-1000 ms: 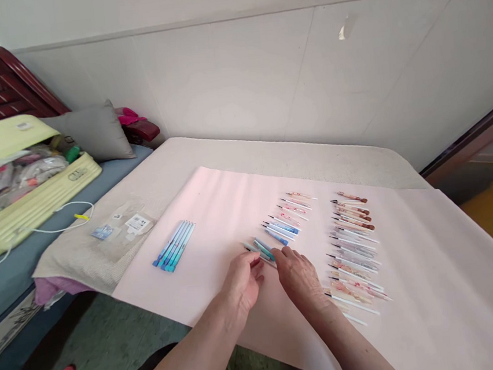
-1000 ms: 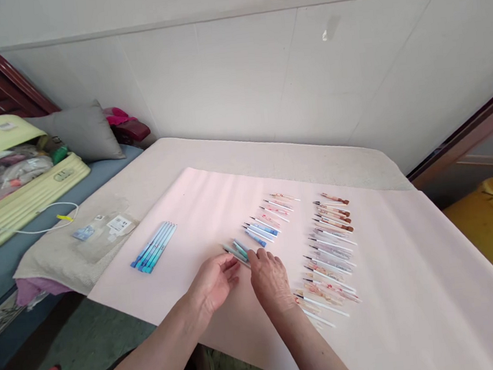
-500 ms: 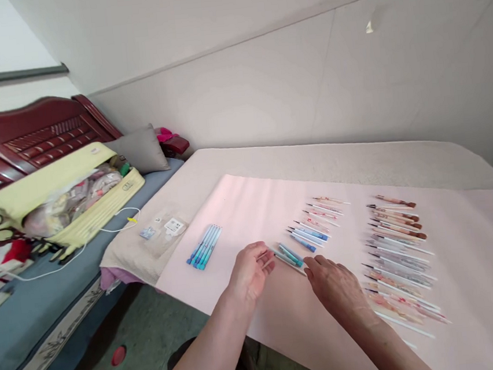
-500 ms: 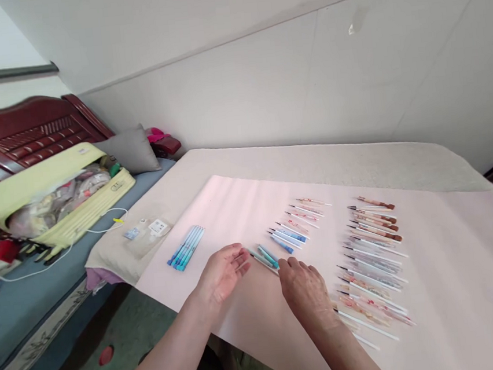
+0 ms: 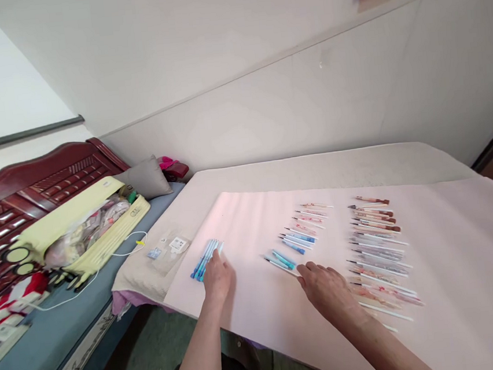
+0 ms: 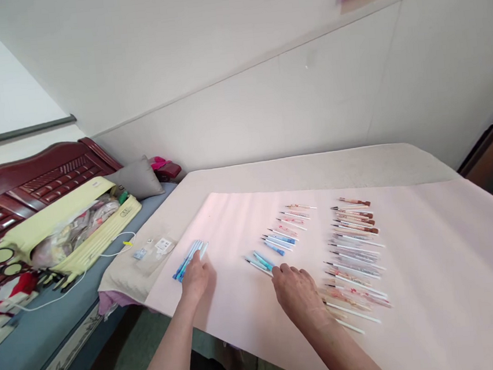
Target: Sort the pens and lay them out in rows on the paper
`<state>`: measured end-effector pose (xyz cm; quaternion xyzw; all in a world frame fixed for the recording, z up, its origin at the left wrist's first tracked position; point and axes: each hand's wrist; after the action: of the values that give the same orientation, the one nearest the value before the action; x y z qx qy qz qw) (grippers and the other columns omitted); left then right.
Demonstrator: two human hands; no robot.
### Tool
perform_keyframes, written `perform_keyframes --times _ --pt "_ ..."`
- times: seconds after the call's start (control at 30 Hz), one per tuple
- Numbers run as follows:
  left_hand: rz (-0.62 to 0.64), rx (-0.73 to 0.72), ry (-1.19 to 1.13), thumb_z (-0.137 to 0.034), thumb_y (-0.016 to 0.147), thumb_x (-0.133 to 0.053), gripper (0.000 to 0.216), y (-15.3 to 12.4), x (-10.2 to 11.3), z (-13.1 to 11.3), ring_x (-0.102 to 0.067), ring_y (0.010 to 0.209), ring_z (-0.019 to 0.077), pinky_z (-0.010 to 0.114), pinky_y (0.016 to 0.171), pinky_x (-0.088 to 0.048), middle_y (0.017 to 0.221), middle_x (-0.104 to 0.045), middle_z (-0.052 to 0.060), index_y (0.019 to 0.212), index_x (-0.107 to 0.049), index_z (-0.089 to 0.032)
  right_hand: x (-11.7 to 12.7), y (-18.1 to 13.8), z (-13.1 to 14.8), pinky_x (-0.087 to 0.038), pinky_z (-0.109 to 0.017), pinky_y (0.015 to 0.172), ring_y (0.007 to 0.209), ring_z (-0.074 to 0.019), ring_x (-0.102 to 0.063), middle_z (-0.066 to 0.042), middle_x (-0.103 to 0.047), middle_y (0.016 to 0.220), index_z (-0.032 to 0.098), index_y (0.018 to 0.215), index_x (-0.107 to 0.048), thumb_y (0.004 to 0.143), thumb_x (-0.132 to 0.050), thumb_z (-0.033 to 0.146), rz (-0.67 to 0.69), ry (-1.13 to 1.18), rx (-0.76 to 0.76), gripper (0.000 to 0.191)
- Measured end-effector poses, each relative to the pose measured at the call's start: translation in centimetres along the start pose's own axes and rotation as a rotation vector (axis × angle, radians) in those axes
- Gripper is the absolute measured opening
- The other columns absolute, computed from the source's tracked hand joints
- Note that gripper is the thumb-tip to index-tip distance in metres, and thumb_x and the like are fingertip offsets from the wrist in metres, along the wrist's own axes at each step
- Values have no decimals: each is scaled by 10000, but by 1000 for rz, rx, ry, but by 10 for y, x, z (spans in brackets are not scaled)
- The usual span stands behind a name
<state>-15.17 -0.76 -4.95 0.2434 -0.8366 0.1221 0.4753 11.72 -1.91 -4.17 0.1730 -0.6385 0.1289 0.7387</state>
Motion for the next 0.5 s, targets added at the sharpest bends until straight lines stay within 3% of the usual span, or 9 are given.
perform_keyframes --times 0.13,0.33,0.5 --pt "-1 -19 169 -136 812 -455 340 0 -3 1 -486 1133 289 365 927 -316 1124 -568 206 1149 -491 -109 -2 -3 0 -334 -306 610 732 -213 -615 -63 -621 804 175 867 -593 877 -431 166 -11 7 9 162" --pt "49 16 257 -106 828 -382 243 10 -10 4 -604 925 277 358 784 -394 870 -646 178 971 -578 -119 1 -5 14 -338 -287 596 745 -205 -630 -48 -648 843 198 885 -605 873 -435 196 77 118 -10 171" --pt "57 8 168 -137 776 -478 196 16 -13 0 -563 1003 287 360 799 -383 1038 -598 179 950 -567 -149 3 -4 23 -319 -267 562 741 -192 -637 -31 -661 866 221 899 -610 878 -416 224 154 204 -33 195"
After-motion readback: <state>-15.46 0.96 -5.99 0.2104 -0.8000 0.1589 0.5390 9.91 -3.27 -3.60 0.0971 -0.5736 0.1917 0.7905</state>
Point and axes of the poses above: each hand's wrist, its own y-axis towards the middle knuckle, its own x-axis out of the back of the hand, z = x × y
